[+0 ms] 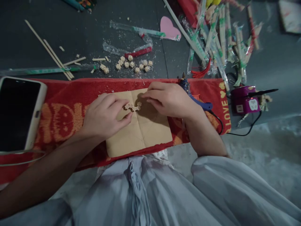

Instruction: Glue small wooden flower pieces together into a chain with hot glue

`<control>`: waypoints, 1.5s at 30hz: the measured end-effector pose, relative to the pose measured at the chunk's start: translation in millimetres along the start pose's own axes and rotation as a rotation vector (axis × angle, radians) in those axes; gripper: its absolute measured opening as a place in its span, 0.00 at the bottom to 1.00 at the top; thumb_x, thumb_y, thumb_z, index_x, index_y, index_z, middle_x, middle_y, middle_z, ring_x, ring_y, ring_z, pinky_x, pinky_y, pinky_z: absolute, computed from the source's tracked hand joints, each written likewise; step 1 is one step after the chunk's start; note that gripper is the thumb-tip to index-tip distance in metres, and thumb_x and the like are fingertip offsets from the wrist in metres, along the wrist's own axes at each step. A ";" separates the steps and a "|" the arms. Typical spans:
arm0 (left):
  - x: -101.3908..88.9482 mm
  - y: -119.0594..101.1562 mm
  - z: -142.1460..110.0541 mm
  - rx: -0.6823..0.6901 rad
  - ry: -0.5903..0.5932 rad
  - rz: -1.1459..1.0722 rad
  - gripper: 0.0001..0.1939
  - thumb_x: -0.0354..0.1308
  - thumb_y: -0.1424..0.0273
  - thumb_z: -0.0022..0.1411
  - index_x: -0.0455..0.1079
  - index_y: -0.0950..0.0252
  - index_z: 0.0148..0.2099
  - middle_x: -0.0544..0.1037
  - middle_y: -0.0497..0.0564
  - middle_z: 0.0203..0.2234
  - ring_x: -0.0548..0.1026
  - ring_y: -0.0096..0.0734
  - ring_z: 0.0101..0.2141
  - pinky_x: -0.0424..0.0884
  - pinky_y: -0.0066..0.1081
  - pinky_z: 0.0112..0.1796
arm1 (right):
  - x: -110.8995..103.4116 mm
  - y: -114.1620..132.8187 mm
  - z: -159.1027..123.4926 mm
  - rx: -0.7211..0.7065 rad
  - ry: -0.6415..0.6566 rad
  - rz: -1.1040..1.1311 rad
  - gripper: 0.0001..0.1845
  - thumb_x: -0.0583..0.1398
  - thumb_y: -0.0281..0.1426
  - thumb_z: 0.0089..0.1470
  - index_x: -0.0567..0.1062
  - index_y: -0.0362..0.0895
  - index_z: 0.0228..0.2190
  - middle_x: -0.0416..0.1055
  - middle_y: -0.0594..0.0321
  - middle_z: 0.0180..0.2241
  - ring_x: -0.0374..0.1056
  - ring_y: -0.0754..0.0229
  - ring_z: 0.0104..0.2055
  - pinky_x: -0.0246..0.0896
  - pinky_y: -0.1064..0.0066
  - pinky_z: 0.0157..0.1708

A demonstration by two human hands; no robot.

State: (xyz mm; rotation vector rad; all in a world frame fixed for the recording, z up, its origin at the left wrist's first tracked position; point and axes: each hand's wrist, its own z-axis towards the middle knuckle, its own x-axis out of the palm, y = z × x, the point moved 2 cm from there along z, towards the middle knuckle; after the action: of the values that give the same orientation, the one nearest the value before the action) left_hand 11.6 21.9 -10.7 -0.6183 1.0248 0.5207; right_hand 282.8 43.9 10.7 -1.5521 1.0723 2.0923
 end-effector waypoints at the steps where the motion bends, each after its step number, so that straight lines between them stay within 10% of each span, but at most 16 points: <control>1: -0.9 -0.9 0.5 0.006 -0.011 0.007 0.14 0.59 0.59 0.83 0.83 0.59 0.56 0.86 0.55 0.40 0.85 0.49 0.43 0.81 0.45 0.42 | -0.5 -0.1 0.3 0.004 -0.002 -0.009 0.21 0.55 0.28 0.76 0.88 0.42 0.54 0.86 0.51 0.49 0.79 0.53 0.46 0.62 0.65 0.42; 21: 2.3 -11.4 6.3 0.068 -0.110 -0.145 0.14 0.61 0.64 0.84 0.77 0.59 0.40 0.82 0.49 0.33 0.81 0.39 0.37 0.75 0.37 0.42 | -5.5 2.0 10.7 0.258 -0.038 -0.127 0.15 0.57 0.27 0.74 0.85 0.40 0.45 0.85 0.50 0.43 0.77 0.52 0.44 0.56 0.65 0.39; 31: 5.4 -14.9 5.3 0.133 -0.171 -0.111 0.14 0.60 0.68 0.84 0.75 0.60 0.40 0.81 0.50 0.33 0.80 0.39 0.36 0.75 0.37 0.40 | -23.8 30.1 31.0 0.265 0.203 -0.383 0.19 0.54 0.22 0.76 0.85 0.37 0.51 0.86 0.44 0.48 0.78 0.49 0.49 0.52 0.62 0.38; 45: 14.5 -15.9 1.9 0.116 -0.126 -0.137 0.09 0.60 0.71 0.79 0.79 0.61 0.43 0.82 0.54 0.36 0.79 0.45 0.39 0.75 0.42 0.44 | -32.1 20.6 122.1 0.219 0.272 -0.593 0.24 0.56 0.20 0.72 0.82 0.41 0.62 0.85 0.39 0.58 0.82 0.40 0.55 0.62 0.58 0.42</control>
State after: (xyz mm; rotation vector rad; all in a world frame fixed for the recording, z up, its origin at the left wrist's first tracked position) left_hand 29.5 13.4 -19.4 -0.5418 0.8804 0.3725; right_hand 198.5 124.4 63.4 -1.7967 0.7581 1.3584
